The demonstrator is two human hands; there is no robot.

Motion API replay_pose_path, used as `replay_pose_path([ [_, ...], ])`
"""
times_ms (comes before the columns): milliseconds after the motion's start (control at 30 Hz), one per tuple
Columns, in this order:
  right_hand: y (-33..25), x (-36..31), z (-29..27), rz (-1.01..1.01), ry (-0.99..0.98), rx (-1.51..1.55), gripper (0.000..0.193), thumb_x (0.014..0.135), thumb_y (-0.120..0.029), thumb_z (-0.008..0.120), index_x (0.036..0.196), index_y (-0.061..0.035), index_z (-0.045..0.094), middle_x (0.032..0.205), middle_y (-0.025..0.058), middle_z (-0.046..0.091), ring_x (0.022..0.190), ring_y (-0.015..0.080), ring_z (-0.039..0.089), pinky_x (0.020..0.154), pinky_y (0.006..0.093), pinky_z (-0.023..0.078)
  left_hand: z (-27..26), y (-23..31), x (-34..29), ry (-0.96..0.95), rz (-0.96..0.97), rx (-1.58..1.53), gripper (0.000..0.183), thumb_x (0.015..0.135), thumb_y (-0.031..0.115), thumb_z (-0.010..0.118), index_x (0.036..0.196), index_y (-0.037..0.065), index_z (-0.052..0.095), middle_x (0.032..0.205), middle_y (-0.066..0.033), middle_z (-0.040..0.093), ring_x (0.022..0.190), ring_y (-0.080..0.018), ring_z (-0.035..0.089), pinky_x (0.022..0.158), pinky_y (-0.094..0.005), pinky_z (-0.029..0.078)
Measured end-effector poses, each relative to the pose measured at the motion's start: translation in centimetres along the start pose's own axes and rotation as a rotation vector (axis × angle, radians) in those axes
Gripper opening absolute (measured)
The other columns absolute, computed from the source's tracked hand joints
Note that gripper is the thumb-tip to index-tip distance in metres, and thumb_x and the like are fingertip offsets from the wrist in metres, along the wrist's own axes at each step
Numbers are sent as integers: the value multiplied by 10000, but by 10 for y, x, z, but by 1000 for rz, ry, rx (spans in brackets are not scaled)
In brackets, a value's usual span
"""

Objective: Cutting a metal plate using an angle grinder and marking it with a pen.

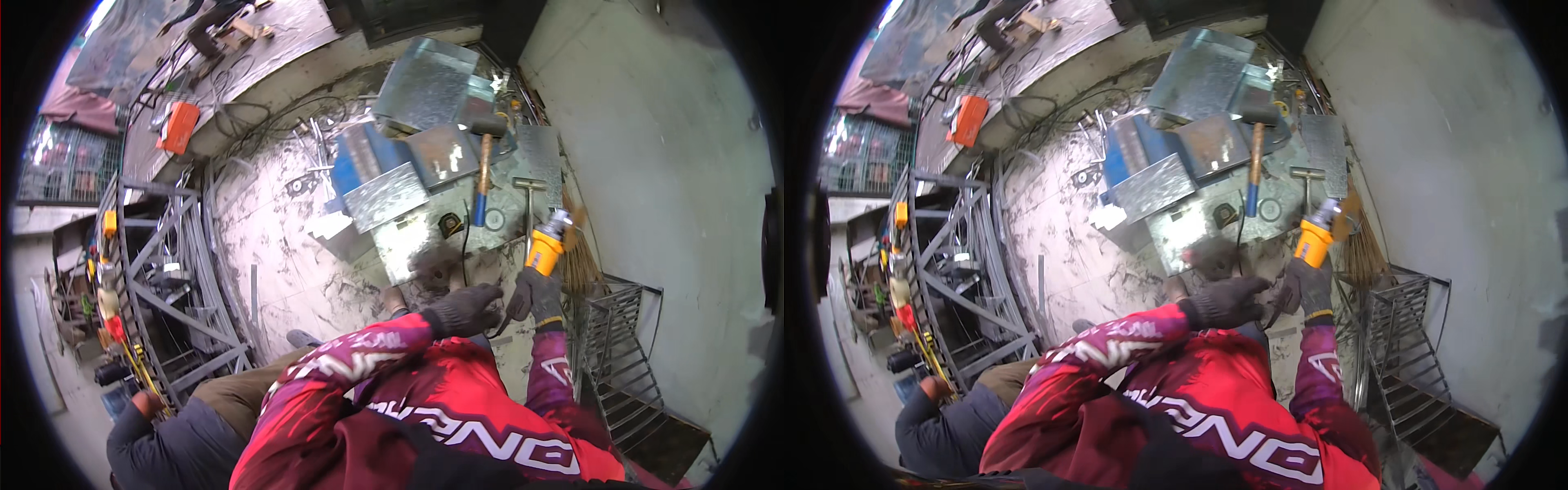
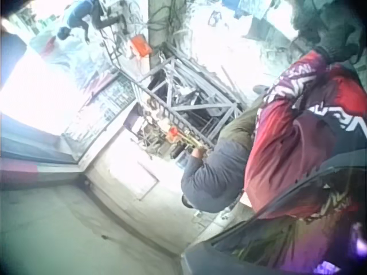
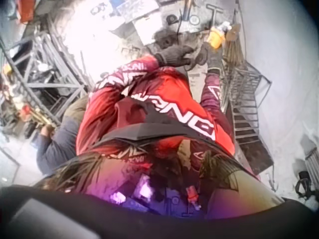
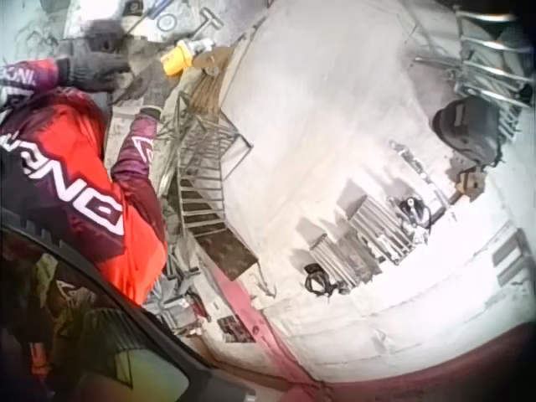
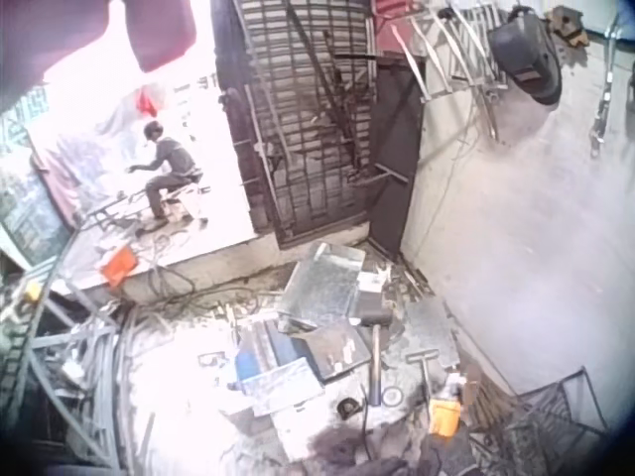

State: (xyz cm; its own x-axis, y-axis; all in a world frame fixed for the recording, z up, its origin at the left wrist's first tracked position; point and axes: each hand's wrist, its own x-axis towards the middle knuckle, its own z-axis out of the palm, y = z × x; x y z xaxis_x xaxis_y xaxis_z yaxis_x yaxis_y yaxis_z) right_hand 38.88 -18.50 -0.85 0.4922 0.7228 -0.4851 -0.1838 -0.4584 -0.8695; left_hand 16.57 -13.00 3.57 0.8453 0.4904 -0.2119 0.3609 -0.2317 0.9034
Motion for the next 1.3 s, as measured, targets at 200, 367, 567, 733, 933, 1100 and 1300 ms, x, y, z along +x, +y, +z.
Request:
replay_pose_path([
  [200, -29, -98, 15, -128, 193, 336, 379, 828, -155, 784, 1113, -18, 576, 920, 91, 671, 763, 215, 686, 686, 351, 578, 15, 43, -9, -95, -7, -496, 750, 847, 407, 768, 1370, -10, 429, 1182, -216, 646, 1059, -323, 681, 930, -409, 539],
  [367, -62, -121, 15, -227, -256, 761, 638, 831, -432, 781, 1191, 45, 557, 970, 138, 676, 850, 268, 686, 797, 409, 573, 15, 33, -11, -748, 1, -1280, 634, 857, 302, 789, 1336, 48, 460, 976, -69, 666, 797, -154, 692, 666, -315, 571],
  [567, -31, -99, 0, -300, 146, 448, 508, 894, -287, 711, 1272, 22, 570, 1068, 132, 677, 941, 269, 686, 853, 394, 573, 9, 50, -8, -169, -132, -504, 717, 763, 319, 832, 1350, 79, 497, 912, -90, 704, 735, -168, 694, 624, -347, 571],
  [733, -56, -81, 8, -188, -359, 817, 545, 952, -273, 648, 1386, 20, 496, 1274, 174, 644, 1120, 335, 660, 988, 489, 524, 30, 29, 13, -260, -259, -863, 569, 774, 190, 784, 1268, 81, 521, 866, -62, 692, 636, -174, 662, 565, -326, 562],
  [933, -61, -36, 6, -216, -377, 676, 524, 996, -333, 625, 1378, 8, 519, 1248, 150, 659, 1087, 298, 671, 960, 431, 542, 16, 42, 30, -55, -146, -747, 640, 718, 237, 793, 1269, 20, 553, 1027, -112, 709, 910, -215, 681, 815, -378, 562],
  [1100, -35, -3, -10, -182, -372, 699, 534, 1005, -383, 623, 1376, -11, 534, 1242, 128, 662, 1072, 264, 672, 940, 405, 551, 1, 70, 34, 42, -193, -728, 530, 788, 181, 773, 1232, 32, 525, 870, -83, 678, 628, -160, 635, 554, -329, 540],
  [1300, 21, 39, -28, 23, -115, 1149, 543, 998, -432, 629, 1360, -36, 546, 1225, 110, 668, 1048, 255, 677, 930, 393, 554, 7, 66, 47, 87, -176, -662, 556, 765, 223, 780, 1231, 24, 550, 876, -94, 686, 635, -173, 645, 582, -333, 548],
])
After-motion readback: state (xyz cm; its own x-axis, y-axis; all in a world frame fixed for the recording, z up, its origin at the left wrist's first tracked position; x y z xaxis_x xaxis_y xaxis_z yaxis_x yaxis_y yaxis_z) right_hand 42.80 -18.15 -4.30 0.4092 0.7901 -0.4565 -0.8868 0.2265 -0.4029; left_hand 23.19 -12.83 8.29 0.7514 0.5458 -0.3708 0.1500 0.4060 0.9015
